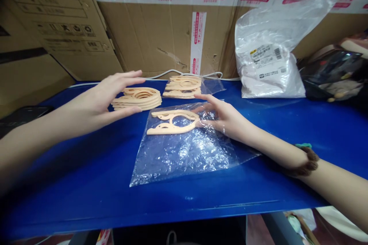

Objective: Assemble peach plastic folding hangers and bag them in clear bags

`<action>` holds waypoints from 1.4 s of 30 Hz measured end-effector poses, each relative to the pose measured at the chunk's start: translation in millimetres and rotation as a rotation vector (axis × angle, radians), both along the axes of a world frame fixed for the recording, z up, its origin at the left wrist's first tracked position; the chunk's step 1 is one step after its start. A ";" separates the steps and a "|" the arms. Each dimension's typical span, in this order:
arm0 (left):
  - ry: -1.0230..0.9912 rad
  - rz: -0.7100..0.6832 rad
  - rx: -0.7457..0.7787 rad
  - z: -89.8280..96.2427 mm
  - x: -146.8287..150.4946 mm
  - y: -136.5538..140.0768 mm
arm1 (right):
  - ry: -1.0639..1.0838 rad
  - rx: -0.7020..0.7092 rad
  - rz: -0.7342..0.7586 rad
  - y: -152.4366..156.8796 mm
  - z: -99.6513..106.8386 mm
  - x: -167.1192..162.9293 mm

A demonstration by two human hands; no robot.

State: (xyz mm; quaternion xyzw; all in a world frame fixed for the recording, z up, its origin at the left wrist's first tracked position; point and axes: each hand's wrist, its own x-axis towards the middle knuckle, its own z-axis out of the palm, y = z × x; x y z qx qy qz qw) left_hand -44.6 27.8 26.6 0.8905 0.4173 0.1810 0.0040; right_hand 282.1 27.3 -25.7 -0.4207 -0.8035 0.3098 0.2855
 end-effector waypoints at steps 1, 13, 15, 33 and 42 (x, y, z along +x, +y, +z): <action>0.021 0.030 0.019 -1.1 -3.7 5.6 | -0.003 0.008 -0.002 -0.3 0.3 -0.3; -0.024 0.183 -0.075 -13.7 -35.2 41.9 | -0.166 0.116 0.007 4.9 9.3 13.3; -0.053 0.174 -0.101 -13.4 -34.7 41.5 | -0.197 0.168 -0.033 7.1 10.8 15.8; -0.073 0.197 -0.178 -22.5 -38.2 51.3 | -0.375 0.290 -0.199 5.4 28.7 26.2; -0.135 0.110 0.036 -17.2 -20.9 32.6 | -0.320 0.484 -0.223 -2.9 36.5 19.6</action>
